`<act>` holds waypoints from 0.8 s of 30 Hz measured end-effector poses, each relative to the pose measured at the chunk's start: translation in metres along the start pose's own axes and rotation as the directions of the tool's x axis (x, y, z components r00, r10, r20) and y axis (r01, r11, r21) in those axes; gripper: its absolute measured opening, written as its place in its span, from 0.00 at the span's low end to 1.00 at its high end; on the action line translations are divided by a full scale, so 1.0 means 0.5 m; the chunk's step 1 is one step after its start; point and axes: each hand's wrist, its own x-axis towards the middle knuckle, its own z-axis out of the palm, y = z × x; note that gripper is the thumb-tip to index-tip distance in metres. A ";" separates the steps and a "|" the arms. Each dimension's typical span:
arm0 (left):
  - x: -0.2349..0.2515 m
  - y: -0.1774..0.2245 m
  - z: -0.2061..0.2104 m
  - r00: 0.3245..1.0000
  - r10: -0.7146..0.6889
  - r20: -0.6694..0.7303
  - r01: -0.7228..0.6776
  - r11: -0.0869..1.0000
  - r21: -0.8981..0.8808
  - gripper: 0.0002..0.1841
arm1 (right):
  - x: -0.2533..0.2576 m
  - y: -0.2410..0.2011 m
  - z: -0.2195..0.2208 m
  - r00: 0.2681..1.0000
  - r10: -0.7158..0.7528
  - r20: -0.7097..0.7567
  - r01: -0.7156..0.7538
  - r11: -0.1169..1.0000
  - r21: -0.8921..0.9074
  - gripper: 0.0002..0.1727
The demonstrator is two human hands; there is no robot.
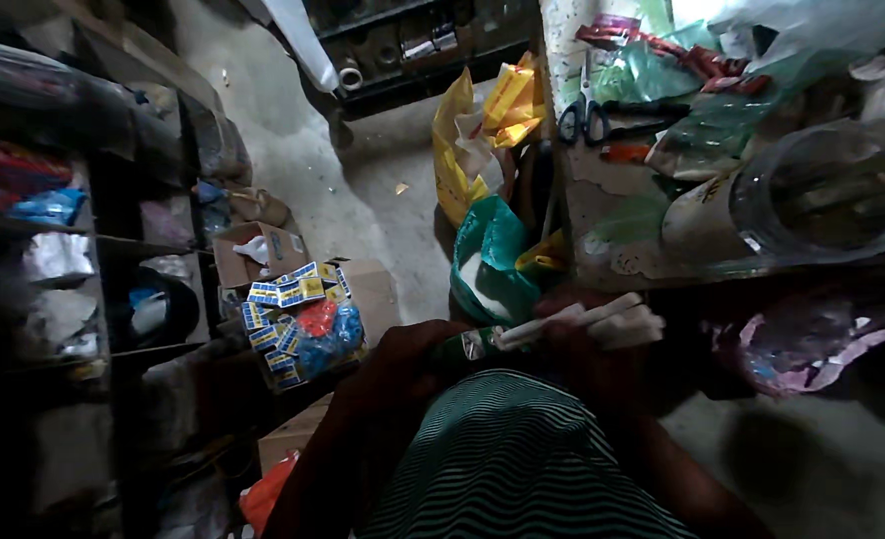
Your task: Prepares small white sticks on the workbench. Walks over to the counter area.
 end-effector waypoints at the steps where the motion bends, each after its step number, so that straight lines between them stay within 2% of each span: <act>1: -0.003 -0.004 0.000 1.000 -0.030 -0.003 0.030 1.000 0.008 0.18 | 0.004 -0.002 -0.009 0.999 0.010 -0.053 -0.009 1.000 0.020 0.05; 3: -0.011 -0.012 -0.005 0.995 -0.094 -0.024 0.094 0.995 0.018 0.18 | 0.018 -0.010 -0.028 0.987 0.038 -0.155 -0.022 0.994 0.104 0.06; 5: -0.011 0.003 -0.024 0.992 -0.113 -0.048 0.118 0.986 0.114 0.19 | 0.024 -0.012 -0.043 0.972 0.124 -0.200 -0.077 0.971 0.227 0.08; 8: 0.001 0.074 -0.062 0.999 0.038 -0.001 -0.034 0.903 0.428 0.20 | 0.018 0.017 -0.048 0.939 0.292 -0.182 -0.179 0.866 0.467 0.11; 10: 0.012 0.092 -0.071 0.994 0.100 0.049 -0.111 0.849 0.517 0.20 | 0.007 0.034 -0.040 0.918 0.375 -0.133 -0.254 0.809 0.530 0.15; 13: 0.030 0.039 -0.077 0.998 0.054 0.038 -0.066 0.868 0.493 0.20 | 0.004 0.039 -0.020 0.889 0.453 -0.065 -0.356 0.775 0.522 0.21; 17: 0.033 0.029 -0.063 0.996 0.084 0.013 -0.081 0.897 0.434 0.20 | -0.011 0.039 -0.006 0.885 0.466 -0.020 -0.387 0.758 0.525 0.13; 20: 0.037 0.008 -0.059 0.995 0.102 0.010 -0.096 0.897 0.431 0.20 | -0.005 0.029 0.010 0.903 0.430 -0.024 -0.378 0.818 0.434 0.05; 24: 0.036 0.004 -0.045 0.995 0.101 0.007 -0.095 0.905 0.415 0.18 | -0.003 0.018 0.023 0.944 0.329 -0.025 -0.317 0.926 0.205 0.11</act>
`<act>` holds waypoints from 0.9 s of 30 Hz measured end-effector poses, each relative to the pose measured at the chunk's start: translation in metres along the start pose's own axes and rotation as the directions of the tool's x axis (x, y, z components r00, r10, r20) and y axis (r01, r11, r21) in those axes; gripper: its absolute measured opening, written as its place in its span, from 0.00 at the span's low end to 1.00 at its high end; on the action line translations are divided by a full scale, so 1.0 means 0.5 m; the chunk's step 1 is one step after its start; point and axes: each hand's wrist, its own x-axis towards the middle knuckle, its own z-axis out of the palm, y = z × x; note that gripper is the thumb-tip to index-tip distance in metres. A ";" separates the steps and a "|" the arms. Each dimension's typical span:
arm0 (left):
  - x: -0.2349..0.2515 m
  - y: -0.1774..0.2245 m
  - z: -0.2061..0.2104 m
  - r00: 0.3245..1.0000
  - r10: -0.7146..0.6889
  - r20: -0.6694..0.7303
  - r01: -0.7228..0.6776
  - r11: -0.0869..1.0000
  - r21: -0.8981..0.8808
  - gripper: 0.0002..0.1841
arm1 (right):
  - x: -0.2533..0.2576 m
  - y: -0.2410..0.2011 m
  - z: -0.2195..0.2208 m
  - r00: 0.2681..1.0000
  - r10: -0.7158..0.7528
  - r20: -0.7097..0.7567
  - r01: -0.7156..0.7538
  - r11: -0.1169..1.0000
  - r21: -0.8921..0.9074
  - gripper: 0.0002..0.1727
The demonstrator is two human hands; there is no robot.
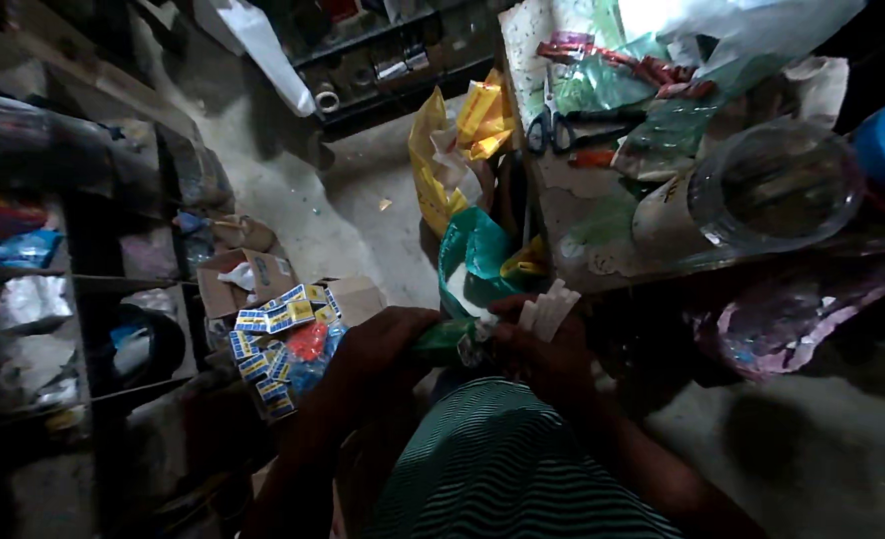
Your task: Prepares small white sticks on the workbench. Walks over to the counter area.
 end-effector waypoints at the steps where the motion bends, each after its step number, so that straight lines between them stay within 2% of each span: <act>1: -0.001 0.000 0.003 1.000 0.005 0.000 -0.005 1.000 -0.002 0.18 | 0.002 0.000 0.003 1.000 -0.031 0.003 0.031 0.998 -0.063 0.11; 4: 0.001 -0.002 0.017 1.000 0.022 -0.001 -0.022 1.000 -0.008 0.18 | 0.004 -0.011 0.011 0.992 -0.127 -0.008 0.121 0.963 -0.239 0.07; 6: -0.001 -0.007 0.036 0.999 0.025 -0.035 -0.027 0.997 -0.067 0.18 | 0.002 -0.015 0.009 0.980 -0.200 -0.008 0.190 0.943 -0.274 0.05; 10: 0.005 -0.005 0.090 0.994 -0.064 -0.084 0.040 0.966 -0.255 0.20 | 0.002 -0.050 -0.011 0.954 -0.293 -0.067 0.244 0.886 -0.394 0.05; 13: 0.024 0.004 0.131 0.989 -0.109 -0.101 0.059 0.910 -0.411 0.23 | -0.002 -0.084 -0.043 0.893 -0.428 -0.137 0.321 0.822 -0.471 0.04; 17: 0.058 -0.006 0.183 0.981 -0.112 -0.156 -0.012 0.776 -0.631 0.27 | -0.008 -0.147 -0.112 0.820 -0.507 -0.267 0.438 0.855 -0.277 0.05; 19: 0.086 0.004 0.191 0.969 -0.144 -0.198 -0.020 0.758 -0.651 0.29 | -0.009 -0.181 -0.153 0.830 -0.475 -0.292 0.449 0.880 -0.155 0.08; 22: 0.144 0.034 0.190 0.952 -0.205 -0.229 -0.003 0.739 -0.674 0.34 | -0.022 -0.204 -0.207 0.896 -0.385 -0.222 0.378 0.923 -0.075 0.11; 27: 0.264 0.074 0.196 0.971 -0.017 -0.238 -0.177 0.616 -0.767 0.33 | -0.066 -0.165 -0.229 0.967 -0.173 -0.186 0.186 0.981 0.053 0.11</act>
